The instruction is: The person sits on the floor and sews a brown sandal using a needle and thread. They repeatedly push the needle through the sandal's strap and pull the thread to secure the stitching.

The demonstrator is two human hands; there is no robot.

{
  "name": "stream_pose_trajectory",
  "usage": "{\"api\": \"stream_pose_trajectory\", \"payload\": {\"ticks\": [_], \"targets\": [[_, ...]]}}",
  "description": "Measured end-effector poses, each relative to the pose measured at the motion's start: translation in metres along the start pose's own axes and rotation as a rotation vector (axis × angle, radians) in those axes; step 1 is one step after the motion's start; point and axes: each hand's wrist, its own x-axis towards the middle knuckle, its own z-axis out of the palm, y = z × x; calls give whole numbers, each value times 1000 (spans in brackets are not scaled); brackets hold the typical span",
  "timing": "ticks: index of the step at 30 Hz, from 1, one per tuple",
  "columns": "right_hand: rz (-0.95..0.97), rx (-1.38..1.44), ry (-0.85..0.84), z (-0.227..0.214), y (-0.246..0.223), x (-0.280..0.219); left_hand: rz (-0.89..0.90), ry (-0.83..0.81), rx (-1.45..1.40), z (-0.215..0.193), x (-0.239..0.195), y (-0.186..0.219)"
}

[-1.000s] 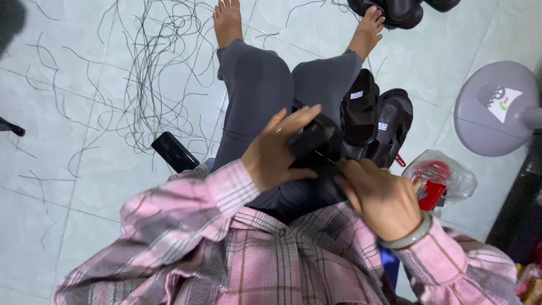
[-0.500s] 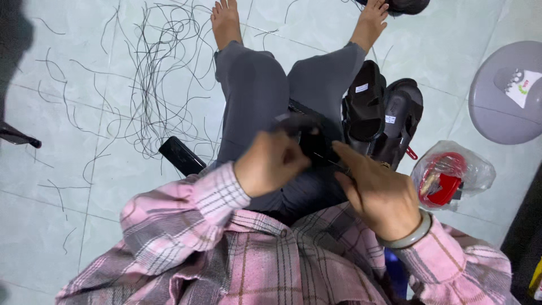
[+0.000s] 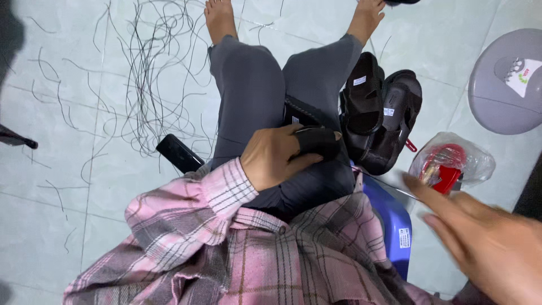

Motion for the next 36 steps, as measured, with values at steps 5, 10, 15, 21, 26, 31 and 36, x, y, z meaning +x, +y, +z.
{"api": "stream_pose_trajectory", "payload": {"ticks": [5,10,15,21,26,31,36], "targets": [[-77,503,94,26,-13,-3,33,95,-65,7,-5,-23],[-243,1106,364,34,-31,37,-124,298,519,-35,-17,-73],[364,1196,352,14,-64,69,-33,442,404,-45,-23,-33],[-146,1572,590,11,-84,85,71,123,102,-26,-20,9],[-490,1587,168,15,-70,82,326,-144,-434,-46,-11,72],[60,1526,217,106,8,44,69,-33,-300,-33,-11,8],[248,1433,493,111,55,47,-246,-134,334,-76,-55,-31]]}}
